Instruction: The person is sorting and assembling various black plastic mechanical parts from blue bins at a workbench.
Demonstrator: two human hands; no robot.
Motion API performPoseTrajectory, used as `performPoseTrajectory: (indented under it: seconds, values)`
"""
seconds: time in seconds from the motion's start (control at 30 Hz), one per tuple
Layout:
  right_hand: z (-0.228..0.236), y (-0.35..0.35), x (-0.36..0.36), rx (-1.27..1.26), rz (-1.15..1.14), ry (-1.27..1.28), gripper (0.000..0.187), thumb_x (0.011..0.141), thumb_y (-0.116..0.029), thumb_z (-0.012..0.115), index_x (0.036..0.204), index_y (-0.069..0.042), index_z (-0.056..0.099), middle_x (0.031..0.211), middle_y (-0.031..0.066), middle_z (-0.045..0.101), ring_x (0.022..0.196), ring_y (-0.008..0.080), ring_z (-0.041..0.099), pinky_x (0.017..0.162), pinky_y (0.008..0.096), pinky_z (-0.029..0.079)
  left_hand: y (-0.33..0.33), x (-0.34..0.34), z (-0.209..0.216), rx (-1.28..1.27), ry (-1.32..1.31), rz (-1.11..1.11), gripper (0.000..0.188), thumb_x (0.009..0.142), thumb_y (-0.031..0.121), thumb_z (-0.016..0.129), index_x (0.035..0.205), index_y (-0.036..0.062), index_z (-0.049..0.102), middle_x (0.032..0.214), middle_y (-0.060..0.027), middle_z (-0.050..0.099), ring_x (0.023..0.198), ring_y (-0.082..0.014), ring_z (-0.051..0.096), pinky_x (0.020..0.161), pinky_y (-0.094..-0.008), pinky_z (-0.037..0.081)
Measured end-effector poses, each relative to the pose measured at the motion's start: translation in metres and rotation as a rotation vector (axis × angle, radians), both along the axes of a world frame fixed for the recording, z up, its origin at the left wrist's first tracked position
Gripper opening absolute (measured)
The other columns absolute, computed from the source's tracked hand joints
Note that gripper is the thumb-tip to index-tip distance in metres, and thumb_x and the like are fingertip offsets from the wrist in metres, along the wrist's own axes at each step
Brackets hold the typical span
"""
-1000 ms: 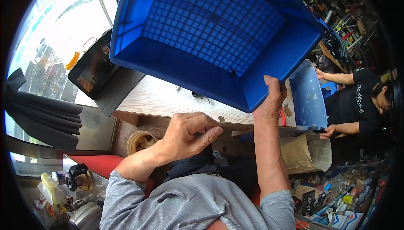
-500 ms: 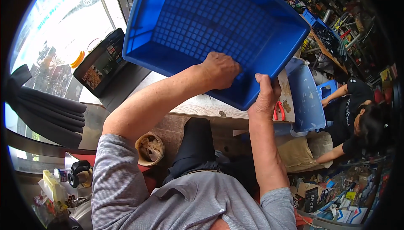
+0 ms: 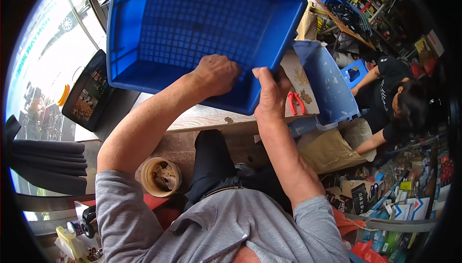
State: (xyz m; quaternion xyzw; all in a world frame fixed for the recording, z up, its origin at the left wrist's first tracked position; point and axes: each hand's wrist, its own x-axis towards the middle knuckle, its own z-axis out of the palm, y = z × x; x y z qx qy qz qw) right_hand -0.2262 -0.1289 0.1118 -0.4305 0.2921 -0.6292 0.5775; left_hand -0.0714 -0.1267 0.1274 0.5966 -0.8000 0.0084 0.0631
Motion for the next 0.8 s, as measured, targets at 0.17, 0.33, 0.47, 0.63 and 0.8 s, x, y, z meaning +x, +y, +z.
performPoseTrajectory:
  seconds: [0.17, 0.33, 0.47, 0.63, 0.8]
  values:
    - [-0.003, -0.002, 0.000, 0.027, -0.031, 0.010, 0.014, 0.076, -0.010, 0.067, 0.085, 0.000, 0.063, 0.078, 0.0030, 0.061, 0.074, 0.0113, 0.054, 0.072, 0.0287, 0.044, -0.003, -0.003, 0.004, 0.083, -0.043, 0.038, 0.017, 0.081, 0.008, 0.061, 0.092, 0.0127, 0.073, 0.089, -0.0141, 0.073, 0.090, -0.0336, 0.071, 0.079, -0.0440, 0.057]
    - [-0.001, -0.001, -0.006, 0.035, -0.048, 0.032, 0.013, 0.075, -0.010, 0.068, 0.082, 0.000, 0.062, 0.076, 0.0019, 0.059, 0.072, 0.0104, 0.051, 0.069, 0.0284, 0.042, -0.002, -0.002, 0.005, 0.091, -0.044, -0.003, 0.013, 0.083, 0.011, 0.061, 0.090, 0.0118, 0.073, 0.086, -0.0143, 0.072, 0.086, -0.0341, 0.070, 0.077, -0.0449, 0.055]
    - [0.002, -0.001, -0.008, 0.047, -0.017, 0.065, 0.016, 0.074, -0.011, 0.066, 0.087, -0.002, 0.064, 0.081, 0.0016, 0.058, 0.079, 0.0116, 0.050, 0.078, 0.0293, 0.042, -0.001, 0.004, 0.006, 0.040, 0.113, 0.008, 0.010, 0.083, 0.012, 0.062, 0.086, 0.0089, 0.071, 0.082, -0.0150, 0.071, 0.080, -0.0355, 0.069, 0.072, -0.0462, 0.053]
    - [-0.003, -0.004, -0.010, 0.029, -0.004, 0.079, 0.016, 0.076, -0.011, 0.065, 0.087, 0.000, 0.065, 0.081, 0.0038, 0.061, 0.079, 0.0126, 0.054, 0.079, 0.0308, 0.044, 0.002, 0.004, 0.003, 0.007, 0.132, -0.026, 0.007, 0.081, 0.009, 0.064, 0.083, 0.0074, 0.070, 0.079, -0.0149, 0.071, 0.075, -0.0353, 0.069, 0.069, -0.0447, 0.053]
    - [-0.007, 0.000, -0.009, 0.037, 0.006, 0.086, 0.018, 0.076, -0.011, 0.066, 0.091, -0.001, 0.065, 0.085, 0.0034, 0.062, 0.081, 0.0131, 0.055, 0.080, 0.0310, 0.044, 0.021, 0.009, 0.008, -0.103, 0.340, -0.028, 0.006, 0.080, 0.005, 0.067, 0.086, 0.0041, 0.068, 0.077, -0.0156, 0.070, 0.072, -0.0319, 0.069, 0.068, -0.0399, 0.054]
